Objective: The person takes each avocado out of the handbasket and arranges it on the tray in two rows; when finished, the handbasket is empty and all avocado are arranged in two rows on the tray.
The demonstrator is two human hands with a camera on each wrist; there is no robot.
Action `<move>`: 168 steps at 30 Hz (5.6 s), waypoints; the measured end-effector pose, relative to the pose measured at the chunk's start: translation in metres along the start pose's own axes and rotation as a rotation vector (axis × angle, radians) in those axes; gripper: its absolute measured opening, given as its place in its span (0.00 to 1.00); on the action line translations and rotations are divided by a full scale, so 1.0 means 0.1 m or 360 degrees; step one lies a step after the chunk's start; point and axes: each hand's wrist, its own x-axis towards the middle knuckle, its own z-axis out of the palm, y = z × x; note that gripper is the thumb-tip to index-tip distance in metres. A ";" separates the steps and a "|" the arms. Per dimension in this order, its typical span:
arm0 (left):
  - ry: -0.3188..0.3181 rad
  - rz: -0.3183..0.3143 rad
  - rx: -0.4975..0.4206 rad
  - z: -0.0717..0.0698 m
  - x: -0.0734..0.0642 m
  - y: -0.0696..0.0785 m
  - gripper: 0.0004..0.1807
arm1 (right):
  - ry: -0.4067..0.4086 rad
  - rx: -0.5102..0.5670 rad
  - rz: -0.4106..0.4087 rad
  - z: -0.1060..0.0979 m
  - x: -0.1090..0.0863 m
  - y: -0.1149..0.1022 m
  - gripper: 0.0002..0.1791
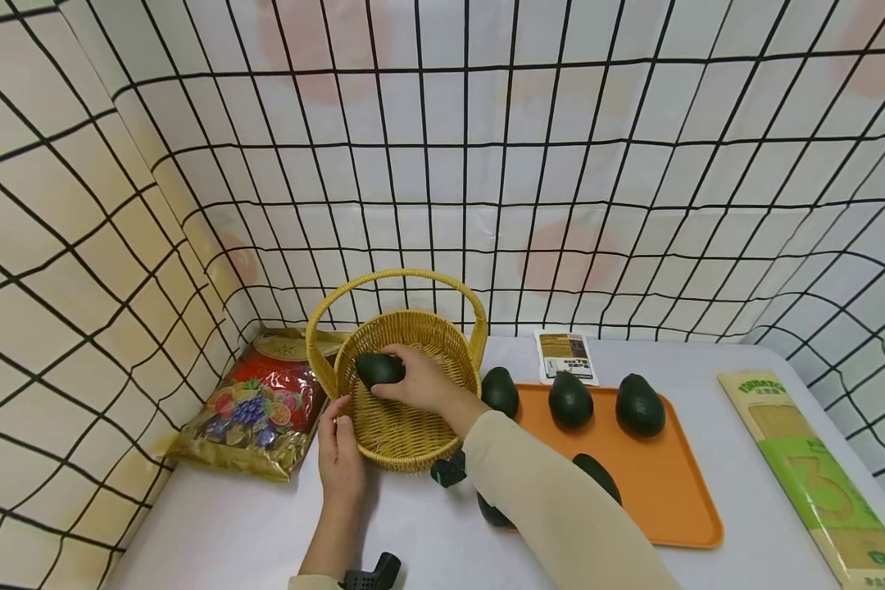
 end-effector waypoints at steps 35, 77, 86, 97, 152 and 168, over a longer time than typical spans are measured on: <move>-0.0006 -0.0048 0.0020 -0.05 0.03 0.01 0.21 | 0.0171 0.0043 0.0100 -0.19 -0.45 -0.40 0.40; 0.0018 -0.0062 -0.0019 -0.01 -0.02 0.03 0.19 | 0.0493 0.0304 0.0377 -0.77 -1.74 -0.35 0.44; 0.0035 -0.0032 -0.0060 -0.01 -0.03 0.02 0.19 | 0.0606 0.0186 0.0460 -0.99 -2.06 -0.22 0.44; 0.0034 -0.0041 -0.0066 0.00 -0.02 0.00 0.19 | 0.0686 0.0015 0.0524 -1.23 -2.40 0.08 0.48; 0.0015 -0.0068 -0.0030 -0.01 -0.02 -0.02 0.20 | 0.0141 -0.0451 0.0977 -1.57 -3.12 1.47 0.59; 0.0020 -0.0036 -0.0049 0.01 -0.01 0.00 0.20 | 0.0183 -0.0457 0.0956 -1.55 -3.18 1.44 0.60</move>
